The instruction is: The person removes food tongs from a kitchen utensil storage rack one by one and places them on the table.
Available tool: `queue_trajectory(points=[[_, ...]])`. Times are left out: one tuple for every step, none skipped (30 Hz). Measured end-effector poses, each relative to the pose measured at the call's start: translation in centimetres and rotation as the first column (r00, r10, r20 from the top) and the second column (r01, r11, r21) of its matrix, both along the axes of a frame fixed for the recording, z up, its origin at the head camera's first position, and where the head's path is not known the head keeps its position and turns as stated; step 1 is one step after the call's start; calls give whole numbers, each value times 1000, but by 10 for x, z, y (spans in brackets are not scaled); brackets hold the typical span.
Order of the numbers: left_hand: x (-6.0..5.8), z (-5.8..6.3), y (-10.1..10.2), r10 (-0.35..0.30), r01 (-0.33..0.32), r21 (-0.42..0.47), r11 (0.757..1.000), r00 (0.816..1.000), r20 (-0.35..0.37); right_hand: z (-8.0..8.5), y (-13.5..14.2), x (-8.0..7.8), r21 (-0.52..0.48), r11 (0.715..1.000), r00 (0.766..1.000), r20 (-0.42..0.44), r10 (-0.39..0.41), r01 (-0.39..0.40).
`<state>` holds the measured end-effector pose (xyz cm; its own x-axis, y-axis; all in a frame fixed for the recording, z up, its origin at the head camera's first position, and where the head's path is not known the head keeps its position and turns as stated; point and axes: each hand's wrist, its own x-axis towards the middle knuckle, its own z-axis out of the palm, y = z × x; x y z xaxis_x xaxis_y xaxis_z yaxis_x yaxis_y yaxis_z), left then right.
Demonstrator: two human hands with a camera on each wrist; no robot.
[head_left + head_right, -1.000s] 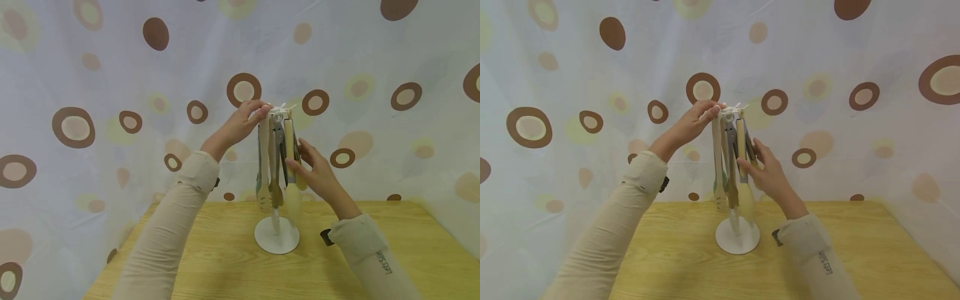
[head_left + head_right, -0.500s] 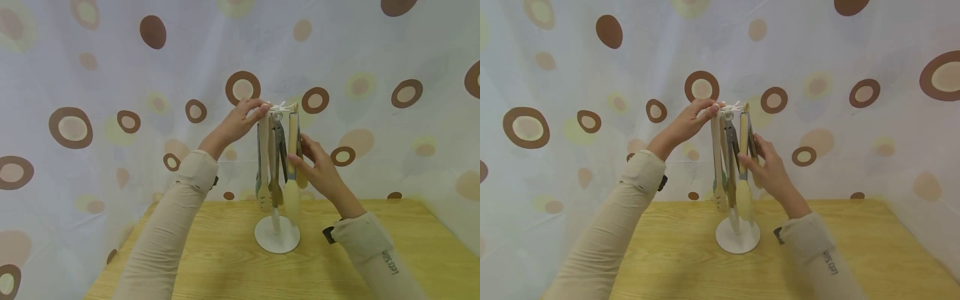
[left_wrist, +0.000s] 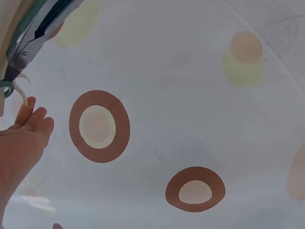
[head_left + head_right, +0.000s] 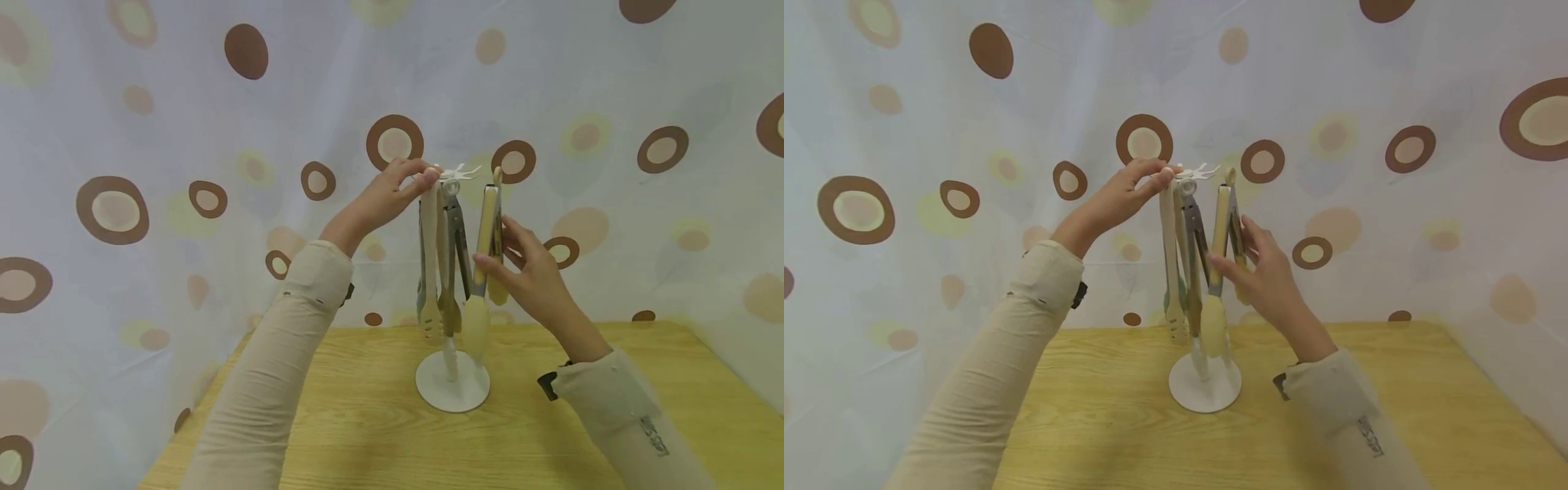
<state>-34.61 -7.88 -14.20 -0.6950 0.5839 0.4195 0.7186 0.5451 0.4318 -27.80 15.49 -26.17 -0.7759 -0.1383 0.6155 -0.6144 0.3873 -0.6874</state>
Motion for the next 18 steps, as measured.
queue_trajectory(points=[[0,0,0,-1,1,-3,1000,1000,3,0,0,1,3,1000,1000,0,-4,4],[1,1,0,-3,3,-3,1000,1000,5,0,0,3,9,1000,1000,-1,-12,12],[1,1,0,-4,4,-4,1000,1000,7,0,0,4,15,1000,1000,-3,-19,19],[1,1,0,-4,4,-5,1000,1000,8,0,0,6,23,999,1000,-5,-28,28],[2,0,0,-5,5,-6,1000,1000,6,0,0,8,27,999,999,-5,-36,36],[2,0,0,-4,4,-9,1000,1000,7,0,0,10,31,999,999,-9,-42,43],[2,0,0,-3,3,-11,1000,1000,8,0,1,12,32,998,999,-14,-48,49],[2,0,0,-4,4,-10,1000,1000,6,0,2,14,32,998,998,-21,-55,56],[3,0,0,-2,2,-11,1000,1000,7,0,3,16,29,998,998,-26,-60,61],[3,0,0,0,0,-13,1000,1000,6,1,4,18,25,997,997,-30,-68,69],[3,1,0,0,0,-12,1000,1000,6,1,6,20,22,997,996,-36,-79,80],[3,1,0,0,0,-13,1000,1000,6,1,7,22,21,995,995,-38,-92,93],[2,1,0,0,0,-12,1000,1000,6,1,9,24,21,994,993,-37,-108,109],[2,1,0,-2,2,-12,1000,1000,6,2,11,26,24,992,991,-34,-127,128],[2,1,0,-1,1,-12,1000,1000,6,2,13,28,28,989,989,-32,-145,146],[2,1,0,-3,3,-11,1000,1000,6,1,15,31,34,985,986,-31,-166,167],[2,1,0,-4,4,-11,1000,1000,8,1,17,33,42,981,982,-36,-188,189],[2,1,0,-4,4,-12,1000,1000,10,1,19,35,48,977,977,-41,-208,210]])
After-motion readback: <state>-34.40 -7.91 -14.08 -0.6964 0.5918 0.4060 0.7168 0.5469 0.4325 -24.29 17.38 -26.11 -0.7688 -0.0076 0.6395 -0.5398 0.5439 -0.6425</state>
